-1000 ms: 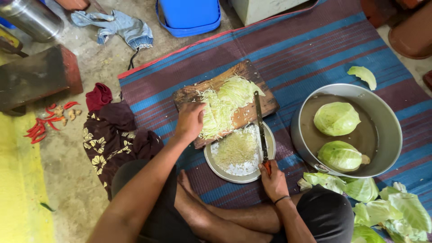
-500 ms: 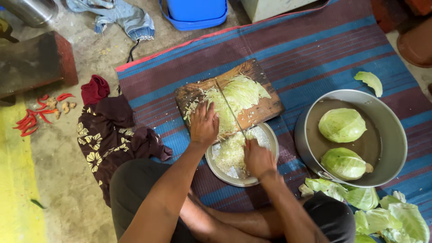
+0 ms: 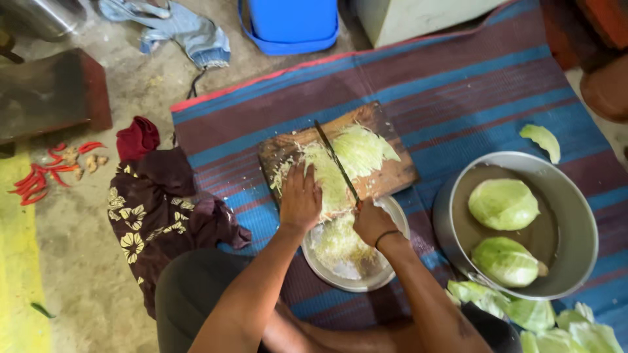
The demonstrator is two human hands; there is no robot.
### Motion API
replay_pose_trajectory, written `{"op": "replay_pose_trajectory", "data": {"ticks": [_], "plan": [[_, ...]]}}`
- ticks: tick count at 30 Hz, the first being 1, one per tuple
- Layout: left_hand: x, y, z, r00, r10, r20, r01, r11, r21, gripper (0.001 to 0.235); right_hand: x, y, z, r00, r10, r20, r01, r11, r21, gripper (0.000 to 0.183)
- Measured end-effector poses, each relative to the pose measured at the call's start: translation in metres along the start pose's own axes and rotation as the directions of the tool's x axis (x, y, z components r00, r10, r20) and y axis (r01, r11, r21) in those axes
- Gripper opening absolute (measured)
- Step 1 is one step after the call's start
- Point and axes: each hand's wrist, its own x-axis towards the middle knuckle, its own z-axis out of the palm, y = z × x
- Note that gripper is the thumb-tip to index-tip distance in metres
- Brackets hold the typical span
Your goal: The person sits on a mat and chops cabbage on a wooden board using a knife. They wash the cabbage in a metal pot of water, peel off outer leaves, and slice the vegetable into thin strips, placing the chopped pieces into a metal bowl.
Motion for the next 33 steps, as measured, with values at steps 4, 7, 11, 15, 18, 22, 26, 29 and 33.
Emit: {"op": "replay_pose_trajectory", "data": {"ticks": [4,7,11,15,18,22,26,29,33], "plan": [[-0.014,0.0,0.003,1.0,-0.011,-0.023,0.01,1.0,-0.024,0.053,-0.002,-0.017,0.064,0.989,0.092,-0.116,-0.086,0.994,0.061,0.05],[0.001,0.001,0.005,0.996,0.014,-0.092,-0.018,0.999,-0.048,0.051,0.01,-0.014,0.072,0.988,0.075,-0.132,-0.065,0.995,0.075,0.058],[-0.006,0.001,0.002,1.0,-0.012,-0.01,0.012,1.0,-0.019,0.052,0.008,-0.014,0.03,0.997,-0.014,-0.078,0.014,1.0,0.008,0.04],[-0.016,0.004,-0.004,0.999,-0.007,-0.043,0.005,0.999,-0.039,0.054,-0.017,-0.056,0.007,0.984,0.113,0.137,-0.138,0.972,0.191,0.043],[-0.003,0.004,-0.004,1.0,-0.019,-0.014,0.018,0.999,-0.05,0.056,-0.036,-0.065,0.058,0.987,0.158,-0.009,-0.155,0.975,0.157,0.045],[0.002,0.005,-0.007,1.0,-0.019,-0.024,0.018,0.999,-0.032,0.055,-0.034,-0.034,0.104,0.983,0.145,-0.115,-0.14,0.989,0.053,0.06],[-0.005,0.006,-0.01,0.999,-0.02,-0.039,0.018,0.998,-0.058,0.055,-0.008,-0.024,0.075,0.995,0.028,-0.1,-0.02,0.997,0.076,0.041],[-0.003,0.006,-0.008,0.999,-0.024,-0.034,0.022,0.998,-0.064,0.054,0.001,-0.035,0.05,0.998,0.024,-0.064,-0.024,1.0,-0.001,0.044],[0.0,0.004,-0.008,0.999,-0.006,-0.053,0.003,0.998,-0.055,0.053,0.008,-0.048,0.036,0.993,0.024,-0.118,-0.02,0.999,0.032,0.037]]}}
